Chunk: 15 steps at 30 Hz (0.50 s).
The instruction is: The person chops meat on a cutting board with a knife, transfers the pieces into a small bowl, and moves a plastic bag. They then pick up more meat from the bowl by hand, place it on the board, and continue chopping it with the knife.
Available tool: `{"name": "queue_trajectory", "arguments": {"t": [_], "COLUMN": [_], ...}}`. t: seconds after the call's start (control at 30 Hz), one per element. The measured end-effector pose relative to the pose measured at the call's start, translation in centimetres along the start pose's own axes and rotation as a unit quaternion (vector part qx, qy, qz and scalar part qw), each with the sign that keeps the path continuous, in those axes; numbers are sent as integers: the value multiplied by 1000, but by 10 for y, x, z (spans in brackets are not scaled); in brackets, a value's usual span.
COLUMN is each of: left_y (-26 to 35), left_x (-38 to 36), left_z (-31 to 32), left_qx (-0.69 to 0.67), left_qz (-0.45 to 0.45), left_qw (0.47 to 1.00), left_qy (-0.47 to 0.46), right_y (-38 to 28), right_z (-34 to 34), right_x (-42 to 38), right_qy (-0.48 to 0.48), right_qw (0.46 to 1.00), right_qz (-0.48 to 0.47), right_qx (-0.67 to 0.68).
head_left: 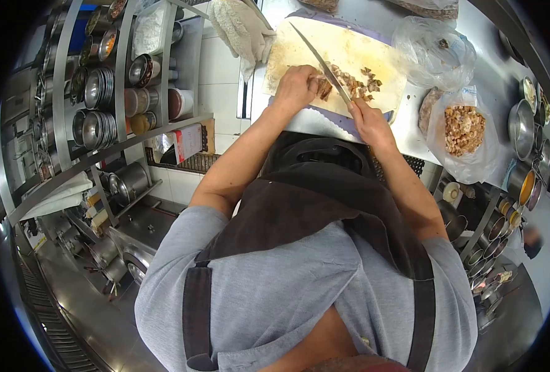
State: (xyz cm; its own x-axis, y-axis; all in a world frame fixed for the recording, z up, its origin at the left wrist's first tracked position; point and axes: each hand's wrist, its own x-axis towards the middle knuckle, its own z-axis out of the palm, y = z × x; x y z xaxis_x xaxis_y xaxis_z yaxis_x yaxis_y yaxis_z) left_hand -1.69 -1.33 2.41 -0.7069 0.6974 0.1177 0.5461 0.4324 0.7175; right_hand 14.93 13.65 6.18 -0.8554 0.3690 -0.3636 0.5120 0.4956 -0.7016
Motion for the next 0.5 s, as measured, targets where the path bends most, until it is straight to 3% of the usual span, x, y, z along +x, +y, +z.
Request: {"name": "queue_trajectory", "arguments": {"t": [0.07, 0.3, 0.4, 0.5], "left_y": [-8, -16, -17, -18], "left_x": [3, 4, 3, 7], "left_z": [0, 11, 13, 10], "left_qx": [37, 41, 27, 29], "left_qz": [52, 58, 55, 70], "left_qw": [998, 997, 998, 997], "left_qy": [4, -6, -4, -8], "right_y": [-4, -4, -2, -2], "right_z": [-11, -5, 16, 31], "right_x": [-10, -10, 14, 38], "right_qy": [-32, -52, -42, 10], "right_qw": [999, 996, 998, 997], "right_qz": [-18, -27, -5, -61], "right_qx": [-22, -63, -47, -49]}}
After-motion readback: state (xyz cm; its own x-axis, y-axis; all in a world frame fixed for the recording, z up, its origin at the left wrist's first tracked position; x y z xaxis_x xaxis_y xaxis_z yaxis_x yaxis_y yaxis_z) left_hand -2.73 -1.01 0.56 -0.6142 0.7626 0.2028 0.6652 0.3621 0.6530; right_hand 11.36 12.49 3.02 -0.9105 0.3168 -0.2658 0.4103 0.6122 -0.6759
